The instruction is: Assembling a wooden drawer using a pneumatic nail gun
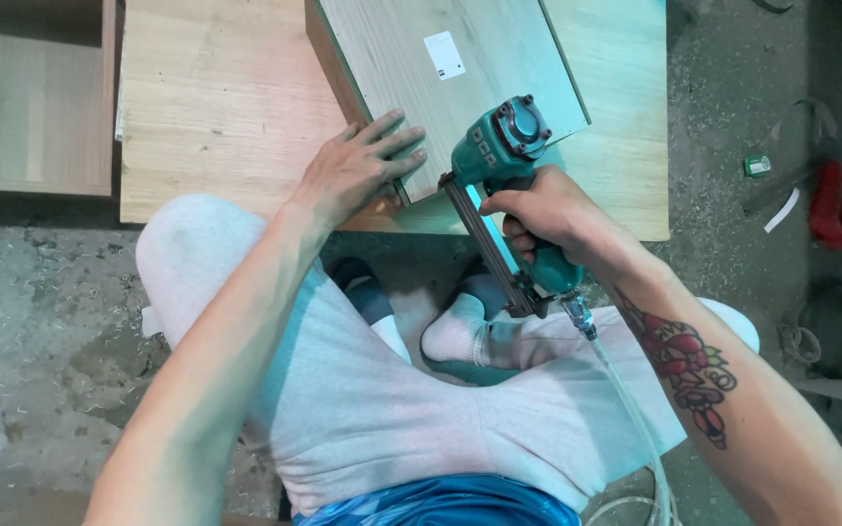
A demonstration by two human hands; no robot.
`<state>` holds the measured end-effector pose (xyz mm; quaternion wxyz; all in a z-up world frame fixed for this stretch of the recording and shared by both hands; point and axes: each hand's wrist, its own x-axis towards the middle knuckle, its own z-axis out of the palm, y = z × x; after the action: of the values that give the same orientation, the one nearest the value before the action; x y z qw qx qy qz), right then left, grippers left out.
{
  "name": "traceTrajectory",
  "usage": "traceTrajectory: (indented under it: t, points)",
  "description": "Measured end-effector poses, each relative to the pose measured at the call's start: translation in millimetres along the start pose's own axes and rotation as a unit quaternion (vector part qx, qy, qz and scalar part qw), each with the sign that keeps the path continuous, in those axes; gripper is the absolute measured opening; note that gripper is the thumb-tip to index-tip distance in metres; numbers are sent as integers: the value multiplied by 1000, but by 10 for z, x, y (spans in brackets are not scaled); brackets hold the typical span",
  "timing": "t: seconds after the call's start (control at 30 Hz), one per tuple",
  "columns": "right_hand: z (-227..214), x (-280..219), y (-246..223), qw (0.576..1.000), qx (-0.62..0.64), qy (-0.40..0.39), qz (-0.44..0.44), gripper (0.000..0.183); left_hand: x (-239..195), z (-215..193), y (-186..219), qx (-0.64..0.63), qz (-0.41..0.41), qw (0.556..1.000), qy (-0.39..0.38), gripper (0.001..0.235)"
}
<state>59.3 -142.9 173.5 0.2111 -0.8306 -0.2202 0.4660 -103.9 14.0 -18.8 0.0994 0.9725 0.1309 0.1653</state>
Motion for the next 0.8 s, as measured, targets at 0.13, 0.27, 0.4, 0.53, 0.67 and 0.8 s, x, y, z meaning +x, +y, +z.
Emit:
traceTrajectory:
  t: [0.13, 0.27, 0.4, 0.53, 0.67, 0.8]
  points:
    - [69, -61, -31, 1000, -12, 3, -10, 22, -23, -49, 5, 3, 3, 1000, -9, 64]
    - [104, -64, -21, 999, -24, 8, -23, 24, -13, -15, 42, -7, -13, 1000, -28, 64]
    - [119, -77, -83, 998, -57, 9, -33, 24, -8, -162, 108, -26, -31, 997, -58, 66]
    - [122, 57, -24, 996, -77, 17, -28, 21, -5, -206, 110, -20, -29, 997, -69, 66]
    - [123, 160, 16, 994, -105, 21, -38, 18, 21, -205, 108, -14, -28, 996, -79, 66]
    - [71, 188, 21, 995, -92, 1, -31, 20, 14, -342, 138, -33, -39, 993, -102, 68]
